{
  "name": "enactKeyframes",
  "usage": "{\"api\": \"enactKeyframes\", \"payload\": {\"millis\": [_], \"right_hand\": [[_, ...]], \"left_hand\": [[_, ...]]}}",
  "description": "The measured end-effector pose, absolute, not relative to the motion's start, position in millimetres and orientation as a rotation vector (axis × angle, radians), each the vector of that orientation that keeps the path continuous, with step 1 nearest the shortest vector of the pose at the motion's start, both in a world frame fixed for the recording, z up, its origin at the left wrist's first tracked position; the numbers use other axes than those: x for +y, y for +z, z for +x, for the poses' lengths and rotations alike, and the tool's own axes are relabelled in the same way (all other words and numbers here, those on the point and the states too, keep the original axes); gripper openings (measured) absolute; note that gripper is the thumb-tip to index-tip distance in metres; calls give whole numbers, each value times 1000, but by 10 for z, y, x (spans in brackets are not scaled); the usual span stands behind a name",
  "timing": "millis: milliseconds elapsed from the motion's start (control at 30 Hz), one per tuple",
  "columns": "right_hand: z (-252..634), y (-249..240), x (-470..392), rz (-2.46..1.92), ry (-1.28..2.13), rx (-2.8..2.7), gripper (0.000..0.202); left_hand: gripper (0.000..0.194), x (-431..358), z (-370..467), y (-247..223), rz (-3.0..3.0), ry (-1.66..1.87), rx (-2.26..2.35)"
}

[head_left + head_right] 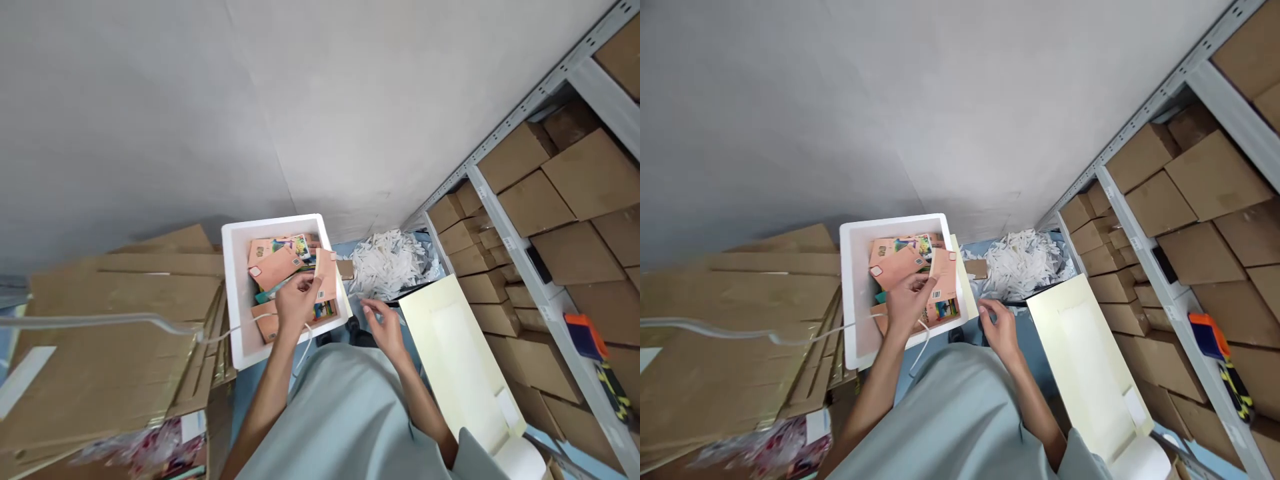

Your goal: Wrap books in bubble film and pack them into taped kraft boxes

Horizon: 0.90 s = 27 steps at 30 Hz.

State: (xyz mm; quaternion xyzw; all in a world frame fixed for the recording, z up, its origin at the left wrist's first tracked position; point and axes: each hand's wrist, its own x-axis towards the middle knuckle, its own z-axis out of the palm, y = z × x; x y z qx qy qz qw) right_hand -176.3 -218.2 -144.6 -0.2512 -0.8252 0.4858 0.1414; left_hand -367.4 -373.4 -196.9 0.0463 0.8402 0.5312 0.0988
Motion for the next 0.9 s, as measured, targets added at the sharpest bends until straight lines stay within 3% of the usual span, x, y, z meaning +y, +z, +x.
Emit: {"api": "enactKeyframes", "payload": {"millis": [133,333,567,733,900], "right_hand": [[-1486,-1210,-2203,-874,1352,-2215,30],[-1020,-940,-2061,-954,1277,-1977,33],[-264,-1007,-1652,-1118,1260,-1535,40],[407,-1101,-1144,-1145,1234,-1262,42],[1268,-1110,-697,-1161,1190,-1129,47]], "left_hand": [[42,-3459,-3412,-1610,322,1837,2031],[40,-2727,-2703,-1286,661,1774,1705],[17,-1936,-1607,-1037,1404,1684,1724],[17,-1360,-774,-1047,1845,1665,1633],[25,-814,-217,-1108,1820,1498,1519]]}}
